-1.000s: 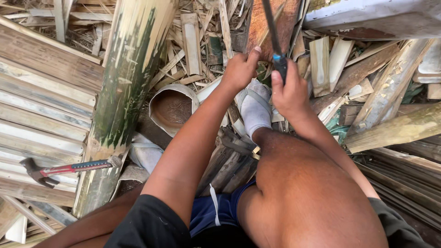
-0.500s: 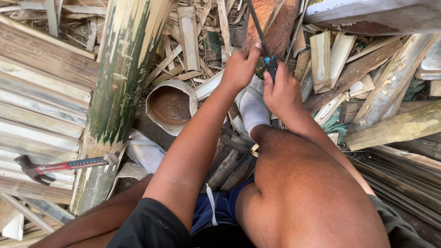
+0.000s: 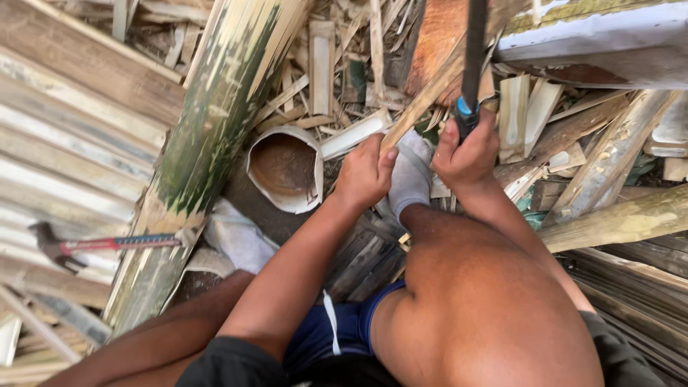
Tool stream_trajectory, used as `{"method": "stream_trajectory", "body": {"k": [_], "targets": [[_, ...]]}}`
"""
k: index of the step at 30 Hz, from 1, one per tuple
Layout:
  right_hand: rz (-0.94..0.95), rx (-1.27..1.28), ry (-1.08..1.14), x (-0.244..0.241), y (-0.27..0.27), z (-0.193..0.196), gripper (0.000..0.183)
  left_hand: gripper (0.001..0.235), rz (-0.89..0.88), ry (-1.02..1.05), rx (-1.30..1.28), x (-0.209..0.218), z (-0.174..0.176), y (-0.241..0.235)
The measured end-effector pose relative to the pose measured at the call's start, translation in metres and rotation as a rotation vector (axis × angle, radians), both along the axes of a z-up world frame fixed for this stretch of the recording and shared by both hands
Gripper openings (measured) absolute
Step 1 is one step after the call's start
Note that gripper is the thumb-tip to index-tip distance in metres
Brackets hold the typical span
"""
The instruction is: The person splits bamboo strips using a machete and secures them to a bamboo frame with a hammer and nails. They repeatedly position the strips and hammer nails to attach them to the structure.
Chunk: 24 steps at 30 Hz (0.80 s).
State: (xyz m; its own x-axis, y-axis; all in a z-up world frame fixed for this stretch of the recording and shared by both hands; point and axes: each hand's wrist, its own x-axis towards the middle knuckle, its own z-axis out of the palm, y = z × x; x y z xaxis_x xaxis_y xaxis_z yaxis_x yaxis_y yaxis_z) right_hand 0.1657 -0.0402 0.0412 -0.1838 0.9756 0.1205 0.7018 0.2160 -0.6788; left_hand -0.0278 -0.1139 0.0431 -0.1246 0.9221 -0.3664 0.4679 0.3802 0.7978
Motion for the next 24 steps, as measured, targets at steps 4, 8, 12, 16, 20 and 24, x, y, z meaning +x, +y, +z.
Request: {"method": "stream_trajectory", "body": {"k": [4,8,12,16,20,24], "targets": [[-0.007,-0.148,-0.222,-0.024,0.008,-0.016,0.033,0.041,0.085,0.034,-0.024,-0.001,-0.006,0.008],[-0.008,0.021,-0.072,-0.005,-0.002,-0.012,0.034,0.044,-0.008,0.063,0.034,0.001,-0.017,-0.004],[-0.004,-0.123,-0.157,-0.005,-0.011,-0.018,0.035,0.052,0.024,0.068,-0.190,0.014,-0.027,-0.021],[0.015,-0.127,-0.155,-0.018,0.016,-0.014,0.040,0.063,-0.010,0.005,0.083,-0.007,-0.048,-0.013],[0.121,-0.288,0.226,-0.001,-0.007,-0.005,0.037,0.063,0.016,-0.015,-0.311,-0.015,-0.041,-0.053],[0.081,0.003,0.162,0.002,0.003,-0.003,0.039,0.062,-0.015,0.032,-0.049,-0.023,-0.006,-0.018]]}}
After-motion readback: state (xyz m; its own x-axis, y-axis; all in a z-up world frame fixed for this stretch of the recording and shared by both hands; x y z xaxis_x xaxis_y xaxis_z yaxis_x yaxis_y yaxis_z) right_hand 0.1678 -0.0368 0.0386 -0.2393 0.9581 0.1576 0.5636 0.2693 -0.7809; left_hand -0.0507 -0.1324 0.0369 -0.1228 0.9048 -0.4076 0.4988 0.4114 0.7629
